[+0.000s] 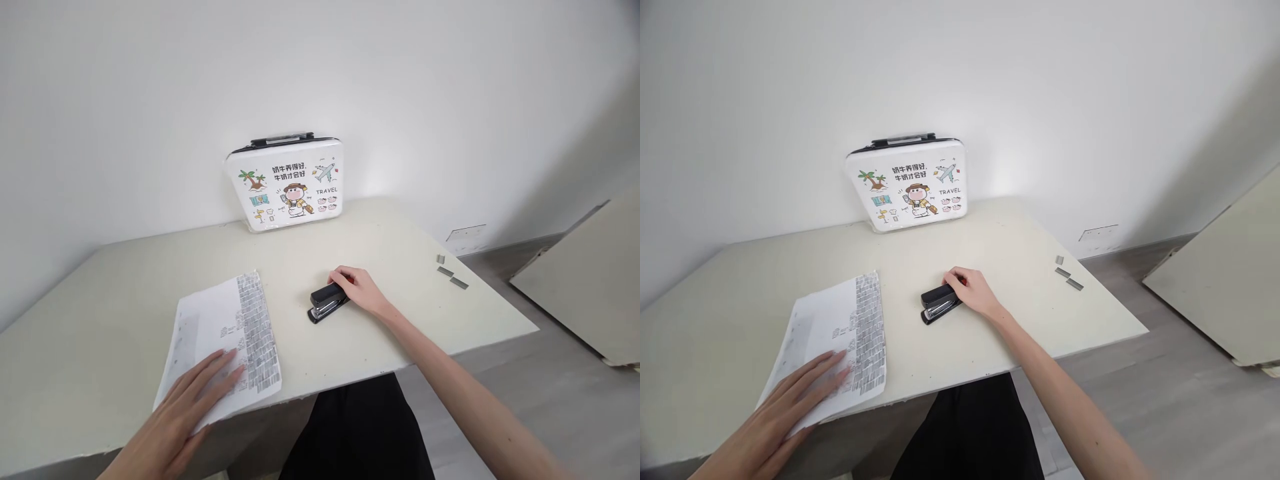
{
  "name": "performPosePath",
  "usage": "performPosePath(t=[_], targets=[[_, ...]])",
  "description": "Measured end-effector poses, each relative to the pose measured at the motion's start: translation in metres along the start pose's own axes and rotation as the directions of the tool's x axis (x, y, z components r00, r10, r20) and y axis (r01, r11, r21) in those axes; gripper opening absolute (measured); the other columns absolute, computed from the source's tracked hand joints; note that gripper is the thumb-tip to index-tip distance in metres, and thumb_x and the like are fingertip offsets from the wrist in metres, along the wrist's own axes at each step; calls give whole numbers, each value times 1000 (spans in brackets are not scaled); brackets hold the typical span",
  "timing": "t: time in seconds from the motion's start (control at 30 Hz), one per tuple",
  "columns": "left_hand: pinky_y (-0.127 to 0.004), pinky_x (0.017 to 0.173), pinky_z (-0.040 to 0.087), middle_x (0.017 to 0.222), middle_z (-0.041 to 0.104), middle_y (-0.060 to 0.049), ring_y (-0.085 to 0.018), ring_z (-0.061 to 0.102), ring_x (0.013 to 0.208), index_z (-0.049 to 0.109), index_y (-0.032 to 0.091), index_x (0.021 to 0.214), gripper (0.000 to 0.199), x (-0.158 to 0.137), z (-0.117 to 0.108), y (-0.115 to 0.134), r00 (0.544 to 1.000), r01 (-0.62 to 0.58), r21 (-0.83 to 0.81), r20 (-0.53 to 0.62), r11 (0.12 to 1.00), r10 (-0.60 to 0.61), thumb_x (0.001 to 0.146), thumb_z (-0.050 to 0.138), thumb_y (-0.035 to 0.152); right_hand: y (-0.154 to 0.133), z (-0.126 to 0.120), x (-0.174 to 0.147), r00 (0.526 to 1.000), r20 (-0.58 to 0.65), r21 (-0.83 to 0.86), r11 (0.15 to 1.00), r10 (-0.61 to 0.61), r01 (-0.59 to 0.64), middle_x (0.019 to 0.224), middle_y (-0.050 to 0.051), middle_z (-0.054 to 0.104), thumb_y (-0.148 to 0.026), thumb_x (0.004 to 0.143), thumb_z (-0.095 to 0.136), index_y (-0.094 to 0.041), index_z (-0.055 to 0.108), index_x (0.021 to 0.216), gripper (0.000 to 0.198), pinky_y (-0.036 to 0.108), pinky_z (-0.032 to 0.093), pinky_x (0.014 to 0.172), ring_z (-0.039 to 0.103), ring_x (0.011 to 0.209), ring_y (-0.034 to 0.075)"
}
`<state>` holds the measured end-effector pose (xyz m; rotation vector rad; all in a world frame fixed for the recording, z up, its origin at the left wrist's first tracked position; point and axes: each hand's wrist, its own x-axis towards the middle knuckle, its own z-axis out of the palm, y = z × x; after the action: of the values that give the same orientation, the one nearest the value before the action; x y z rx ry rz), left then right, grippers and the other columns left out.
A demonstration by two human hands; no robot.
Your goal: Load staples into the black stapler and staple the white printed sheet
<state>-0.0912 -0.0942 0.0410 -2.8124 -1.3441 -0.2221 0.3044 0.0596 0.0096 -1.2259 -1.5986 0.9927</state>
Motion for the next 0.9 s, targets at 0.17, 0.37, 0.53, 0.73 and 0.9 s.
performPosePath(t=[0.17, 0.37, 0.53, 0.73, 0.9], targets=[[-52, 120, 43, 170, 34, 5, -32, 36, 155, 25, 45, 165, 63, 31, 8, 2, 1000, -11, -54, -7, 998, 11, 108, 35, 22, -3, -1, -2, 1000, 11, 15, 1000, 13, -13, 76, 1, 64, -50, 95, 52, -23, 66, 74, 36, 30, 38, 64, 51, 71, 18], [-48, 121, 43, 171, 33, 4, -29, 35, 155, 31, 45, 164, 57, 84, 20, -2, 997, -78, -119, 2, 990, 78, 111, 31, 23, -6, -1, -2, 999, 9, -5, 999, 42, -42, 77, 1, 66, -51, 94, 53, -24, 66, 74, 37, 31, 40, 65, 53, 71, 19], [-54, 125, 36, 172, 30, 1, -30, 31, 157, 37, 43, 162, 51, 105, 24, 6, 990, -141, -147, 5, 979, 143, 112, 37, 31, -5, -2, -1, 999, 20, -19, 999, 26, -25, 80, 2, 68, -54, 94, 52, -24, 66, 75, 39, 31, 42, 69, 56, 75, 20], [-51, 125, 35, 172, 30, -2, -30, 27, 159, 33, 38, 164, 64, 129, 27, 16, 994, -73, -260, 57, 963, 91, 105, 51, 56, -1, -3, -2, 999, 38, -53, 999, 13, -11, 80, 2, 66, -61, 97, 49, -23, 67, 79, 46, 31, 41, 70, 54, 75, 20], [-51, 131, 20, 174, 23, -3, -30, 14, 162, 36, 31, 164, 64, 164, 41, 18, 988, -91, -302, 89, 949, 123, 107, 41, 61, 1, -2, -3, 998, 56, -75, 997, -8, 12, 80, 2, 65, -64, 99, 44, -23, 66, 80, 51, 31, 42, 71, 55, 76, 20]])
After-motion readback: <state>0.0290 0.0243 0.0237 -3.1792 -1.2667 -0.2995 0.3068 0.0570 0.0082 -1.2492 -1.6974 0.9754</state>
